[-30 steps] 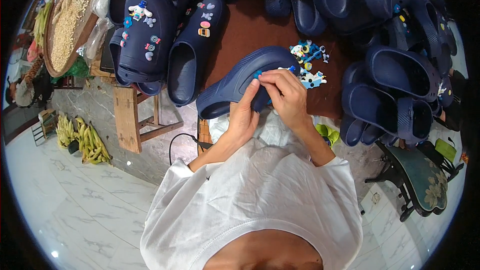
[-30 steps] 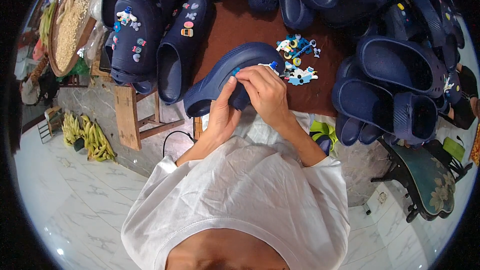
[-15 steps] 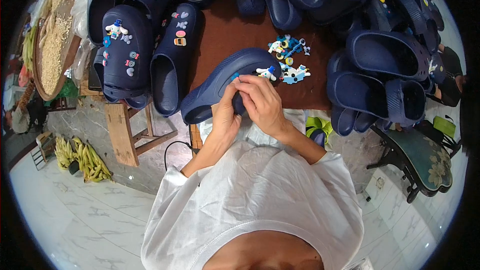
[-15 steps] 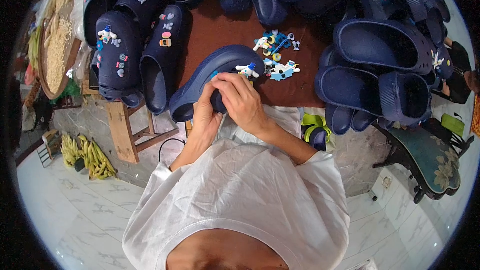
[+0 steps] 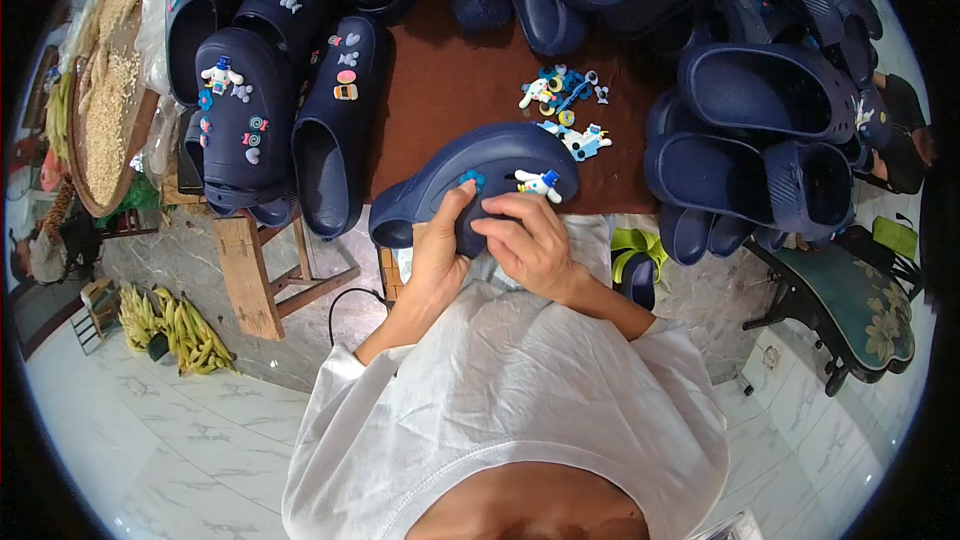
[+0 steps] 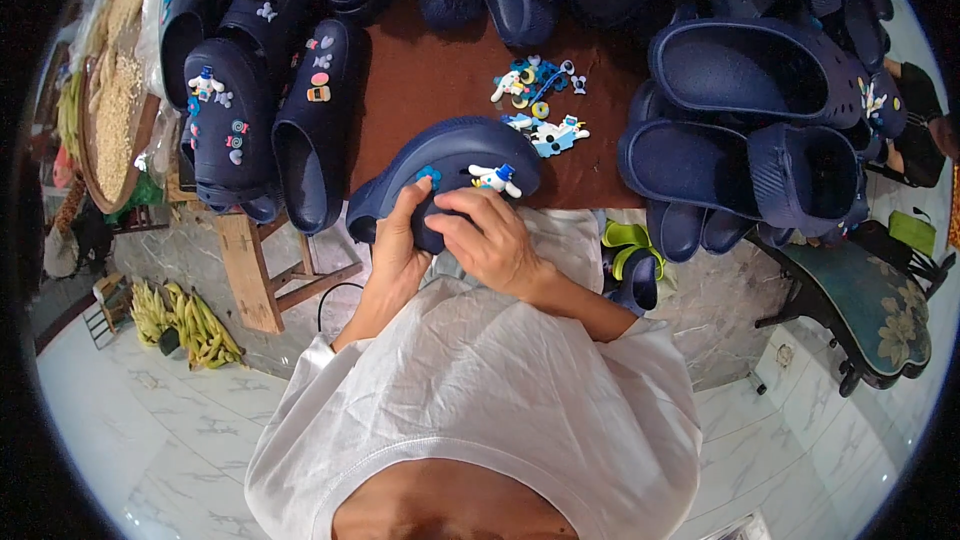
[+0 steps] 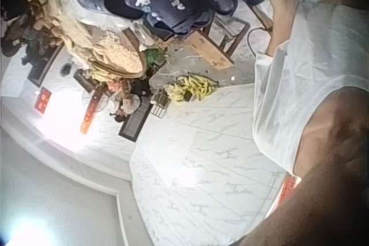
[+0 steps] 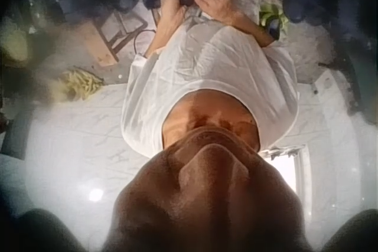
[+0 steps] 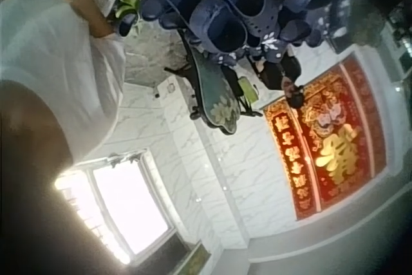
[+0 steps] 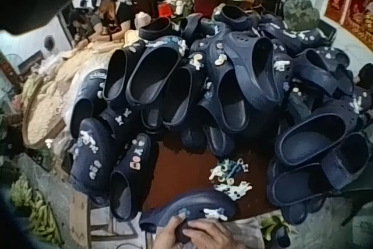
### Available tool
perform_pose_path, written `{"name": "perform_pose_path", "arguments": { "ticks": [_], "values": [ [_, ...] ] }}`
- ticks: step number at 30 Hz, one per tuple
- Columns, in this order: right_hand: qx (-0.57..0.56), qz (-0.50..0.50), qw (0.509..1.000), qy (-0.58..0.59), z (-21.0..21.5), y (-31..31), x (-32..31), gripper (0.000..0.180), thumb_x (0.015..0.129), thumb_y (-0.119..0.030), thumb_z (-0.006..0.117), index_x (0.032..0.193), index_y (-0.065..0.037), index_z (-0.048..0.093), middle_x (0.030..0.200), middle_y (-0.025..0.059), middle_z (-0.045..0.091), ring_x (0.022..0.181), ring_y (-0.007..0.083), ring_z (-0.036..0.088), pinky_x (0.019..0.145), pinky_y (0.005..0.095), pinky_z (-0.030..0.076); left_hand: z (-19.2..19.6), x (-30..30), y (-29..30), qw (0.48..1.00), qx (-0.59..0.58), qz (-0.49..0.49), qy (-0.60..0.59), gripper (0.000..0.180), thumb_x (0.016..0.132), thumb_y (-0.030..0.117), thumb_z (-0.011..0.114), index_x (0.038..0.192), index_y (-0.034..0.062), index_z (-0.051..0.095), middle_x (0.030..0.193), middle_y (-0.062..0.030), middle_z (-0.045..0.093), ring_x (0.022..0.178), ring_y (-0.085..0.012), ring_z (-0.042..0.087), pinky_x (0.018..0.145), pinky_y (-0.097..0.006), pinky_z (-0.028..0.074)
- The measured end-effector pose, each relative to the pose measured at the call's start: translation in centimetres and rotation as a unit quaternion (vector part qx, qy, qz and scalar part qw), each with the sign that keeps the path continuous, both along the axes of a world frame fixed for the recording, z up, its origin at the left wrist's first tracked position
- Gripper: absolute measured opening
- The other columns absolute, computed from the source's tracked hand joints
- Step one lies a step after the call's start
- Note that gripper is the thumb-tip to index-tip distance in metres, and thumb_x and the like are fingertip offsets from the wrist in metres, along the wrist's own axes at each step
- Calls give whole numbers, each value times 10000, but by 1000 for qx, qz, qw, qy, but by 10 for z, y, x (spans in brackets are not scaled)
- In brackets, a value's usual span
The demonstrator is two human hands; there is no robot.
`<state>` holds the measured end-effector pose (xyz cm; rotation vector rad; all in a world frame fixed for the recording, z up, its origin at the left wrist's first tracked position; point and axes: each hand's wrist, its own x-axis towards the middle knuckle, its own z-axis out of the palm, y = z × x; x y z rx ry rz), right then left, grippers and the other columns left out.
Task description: Attaching decorative plastic charms to the holes of navy blue clogs.
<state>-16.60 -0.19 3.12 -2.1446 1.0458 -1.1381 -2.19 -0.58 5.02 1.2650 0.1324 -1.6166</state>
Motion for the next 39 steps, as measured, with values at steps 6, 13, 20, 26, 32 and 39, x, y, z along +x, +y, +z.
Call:
{"name": "perform_pose_path", "arguments": {
  "ticks": [6,13,20,26,32,39],
  "values": [
    [12,42,999,16,8,9,0,276,741,-14,687,1009,-78,679,1107,83,611,1012,277,611,872,391,529,0,16,12,997,45,-22,56,224,882,53,712,1096,16,656,1044,-71,691,958,-164,672,821,-290,568],
    [-1,35,999,40,-11,16,4,258,761,-57,674,1018,-81,680,1115,79,601,1034,272,595,888,390,510,-14,18,18,997,39,-31,66,249,874,51,724,1112,26,652,1060,-74,688,958,-167,672,841,-301,562],
    [35,77,996,-4,-10,7,7,260,757,-27,679,1012,-76,675,1104,92,601,1000,280,602,865,405,510,-25,23,16,999,22,-31,28,282,876,84,726,1134,18,635,1068,-94,685,941,-194,680,807,-328,580],
    [32,-1,998,-48,-8,-1,-20,241,775,5,667,1005,-68,670,1040,103,624,958,296,617,822,410,514,-22,26,10,995,64,-6,75,359,894,113,711,1200,-19,580,1137,-154,667,1003,-257,683,886,-394,583],
    [96,-177,979,29,-25,-34,-54,182,846,-8,635,1021,-50,661,1030,129,621,977,325,609,848,406,490,-25,36,1,988,35,37,147,487,906,170,702,1286,-49,490,1273,-221,594,1172,-319,611,1022,-492,505],
    [59,-298,938,169,-59,-79,-83,266,905,-42,564,1171,-44,590,1088,164,572,1003,363,567,873,457,452,-29,47,-5,975,5,70,212,415,871,50,590,1251,-80,482,1274,-225,575,1180,-354,587,1065,-511,460]
  ]
}}
